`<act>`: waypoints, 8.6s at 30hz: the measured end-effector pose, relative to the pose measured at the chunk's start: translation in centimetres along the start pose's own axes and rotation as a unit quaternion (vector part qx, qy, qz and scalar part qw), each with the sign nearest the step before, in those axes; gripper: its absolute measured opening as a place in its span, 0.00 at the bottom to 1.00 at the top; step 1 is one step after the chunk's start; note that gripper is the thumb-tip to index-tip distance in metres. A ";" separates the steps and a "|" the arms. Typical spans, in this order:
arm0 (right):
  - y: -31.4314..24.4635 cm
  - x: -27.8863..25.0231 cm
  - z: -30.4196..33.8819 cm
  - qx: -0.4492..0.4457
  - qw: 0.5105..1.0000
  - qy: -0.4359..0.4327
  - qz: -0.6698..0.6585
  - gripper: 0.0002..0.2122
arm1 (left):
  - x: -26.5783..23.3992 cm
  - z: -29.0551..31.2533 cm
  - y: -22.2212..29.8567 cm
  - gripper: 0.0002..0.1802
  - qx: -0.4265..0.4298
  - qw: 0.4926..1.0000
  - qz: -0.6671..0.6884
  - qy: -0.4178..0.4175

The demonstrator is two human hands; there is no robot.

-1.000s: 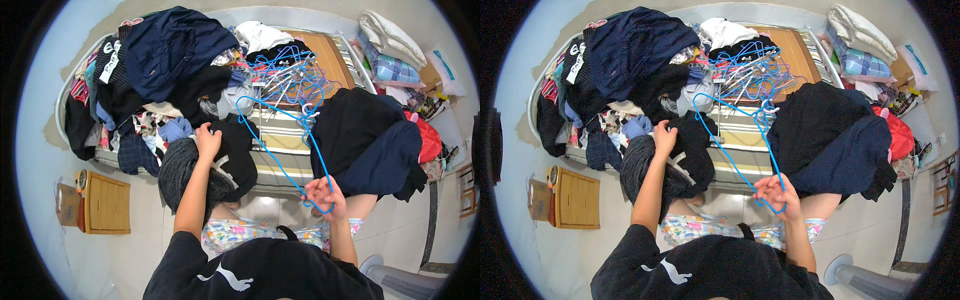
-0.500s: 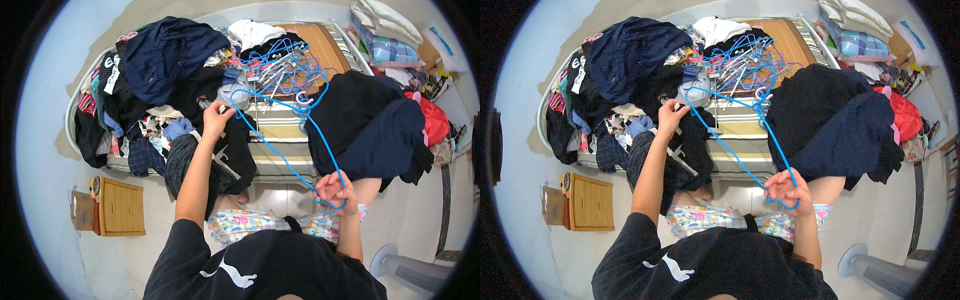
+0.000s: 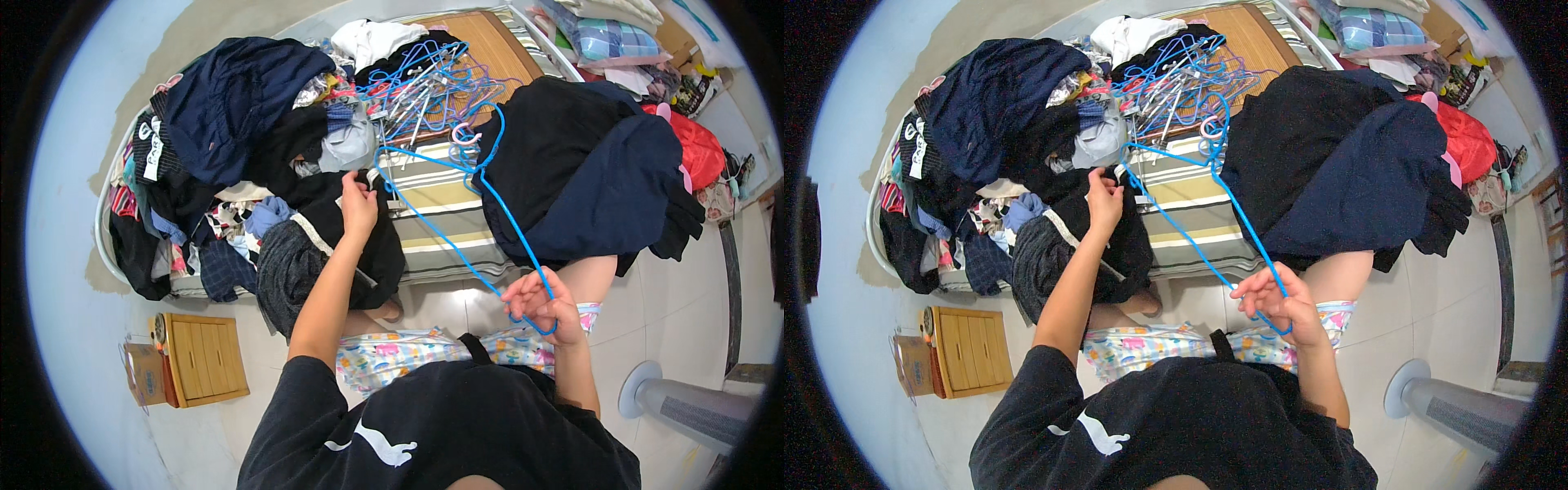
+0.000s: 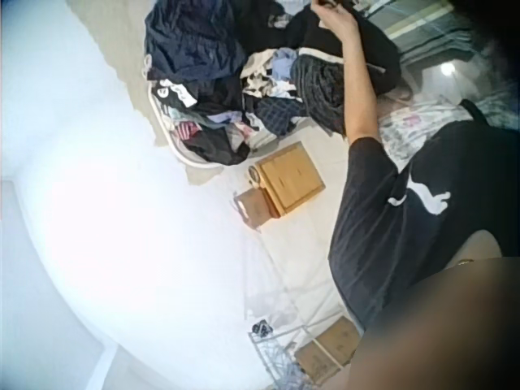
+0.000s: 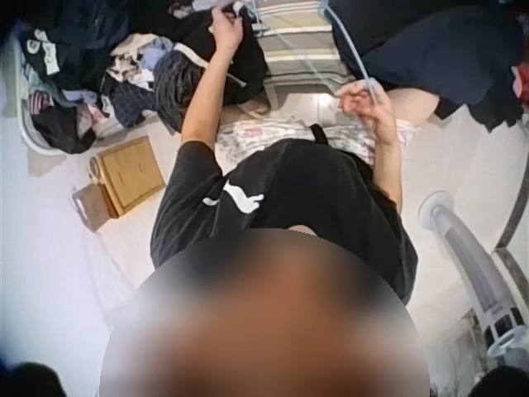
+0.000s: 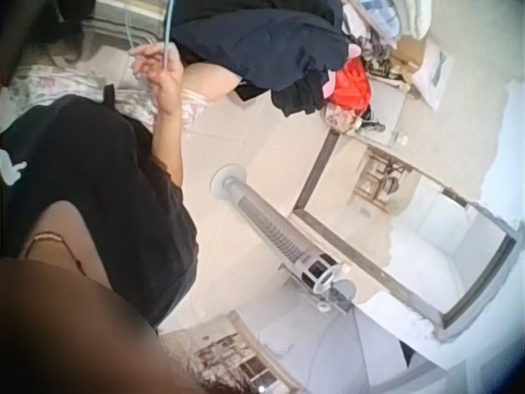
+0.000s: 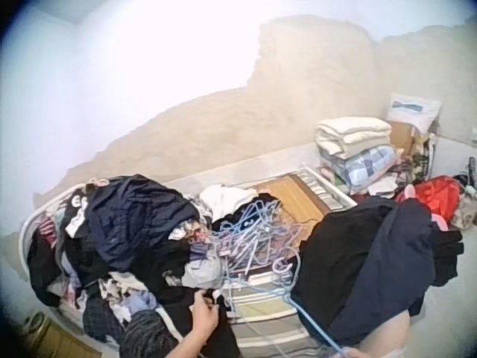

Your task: The person sits on a bed and hangs various garments onto plastic hangers. They pick up shirts and pants from a pile, place them on hangers, and set the hung items aside. The person handles multiple clothing items one at a time.

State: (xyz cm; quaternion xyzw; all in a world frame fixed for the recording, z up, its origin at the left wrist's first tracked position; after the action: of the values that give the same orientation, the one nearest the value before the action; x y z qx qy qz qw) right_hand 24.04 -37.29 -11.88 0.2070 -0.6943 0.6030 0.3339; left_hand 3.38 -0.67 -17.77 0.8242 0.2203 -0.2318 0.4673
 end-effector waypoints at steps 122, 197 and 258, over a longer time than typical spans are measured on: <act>-4.4 6.6 -6.5 -0.442 0.701 -0.039 0.558 0.09 | -21.8 2.0 15.6 0.19 0.161 0.984 -0.073 -0.016; 13.1 -3.2 -10.0 0.103 0.930 0.122 0.332 0.50 | -14.2 5.1 17.0 0.18 -0.038 0.803 0.588 -0.084; 7.9 1.9 -8.4 -0.297 0.653 0.139 0.682 0.08 | -14.5 5.9 -5.2 0.40 -0.096 0.943 -0.263 0.179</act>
State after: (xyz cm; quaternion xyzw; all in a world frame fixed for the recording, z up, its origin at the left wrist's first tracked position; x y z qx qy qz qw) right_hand 19.08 -27.45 -15.61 -0.5215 -0.7278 0.4439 -0.0355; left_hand -12.20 -5.50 -15.46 0.7160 0.5303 -0.1727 0.4199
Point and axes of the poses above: each hand's wrist, its own z-axis away from the middle knuckle, its own x-axis out of the palm, y = z × x, the point moved 4 cm from there along -z, towards the middle knuckle, and after that the axes turned 7 degrees about y, right-handed, at the moved point
